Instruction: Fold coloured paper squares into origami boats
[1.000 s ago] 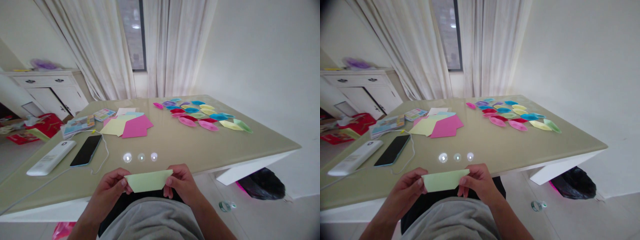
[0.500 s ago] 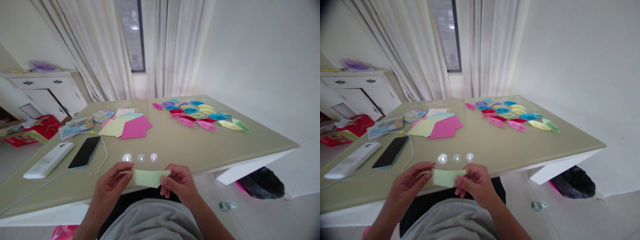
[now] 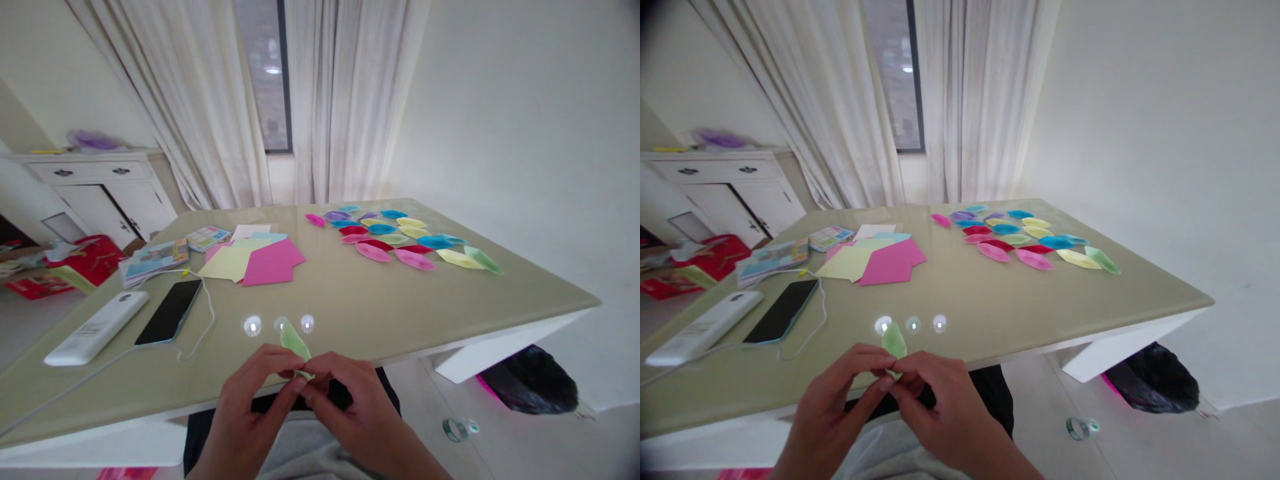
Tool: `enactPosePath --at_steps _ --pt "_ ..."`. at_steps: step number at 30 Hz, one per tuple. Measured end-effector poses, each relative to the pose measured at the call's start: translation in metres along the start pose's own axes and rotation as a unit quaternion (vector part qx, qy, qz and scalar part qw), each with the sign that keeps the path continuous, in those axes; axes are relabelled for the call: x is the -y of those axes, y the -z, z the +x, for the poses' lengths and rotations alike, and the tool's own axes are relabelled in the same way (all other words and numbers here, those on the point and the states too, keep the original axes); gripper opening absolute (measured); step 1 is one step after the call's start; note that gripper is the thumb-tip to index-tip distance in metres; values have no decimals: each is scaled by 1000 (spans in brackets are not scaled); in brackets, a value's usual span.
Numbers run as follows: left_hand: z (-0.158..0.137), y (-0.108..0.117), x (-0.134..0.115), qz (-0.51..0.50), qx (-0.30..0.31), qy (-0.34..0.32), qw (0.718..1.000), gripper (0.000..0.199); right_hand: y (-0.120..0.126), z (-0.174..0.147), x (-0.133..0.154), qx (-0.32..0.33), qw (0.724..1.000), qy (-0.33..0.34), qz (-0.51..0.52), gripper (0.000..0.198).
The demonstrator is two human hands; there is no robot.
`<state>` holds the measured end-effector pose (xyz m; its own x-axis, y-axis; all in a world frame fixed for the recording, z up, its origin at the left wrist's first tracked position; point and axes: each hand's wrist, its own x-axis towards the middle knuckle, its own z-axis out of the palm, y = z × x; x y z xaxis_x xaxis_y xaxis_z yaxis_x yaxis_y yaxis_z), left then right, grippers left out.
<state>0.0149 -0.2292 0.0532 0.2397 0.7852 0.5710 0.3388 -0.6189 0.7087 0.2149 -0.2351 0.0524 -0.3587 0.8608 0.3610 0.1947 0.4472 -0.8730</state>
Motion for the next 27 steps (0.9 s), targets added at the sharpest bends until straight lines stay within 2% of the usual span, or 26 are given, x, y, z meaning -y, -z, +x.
enactPosePath --at_steps 3,8,20,27 --pt "-2 0 1 -48 -7 25 999 17 -3 -2 -2 1 996 -33 86 17" --pt "-6 -1 4 -91 -3 43 995 13 -10 -3 -12 -14 969 -100 228 23" --pt "-13 0 13 -49 -7 51 997 20 -15 -4 -19 -31 974 -75 212 21" --pt "-15 0 15 -63 -14 57 996 22 -17 -4 -19 -39 971 -96 214 25"
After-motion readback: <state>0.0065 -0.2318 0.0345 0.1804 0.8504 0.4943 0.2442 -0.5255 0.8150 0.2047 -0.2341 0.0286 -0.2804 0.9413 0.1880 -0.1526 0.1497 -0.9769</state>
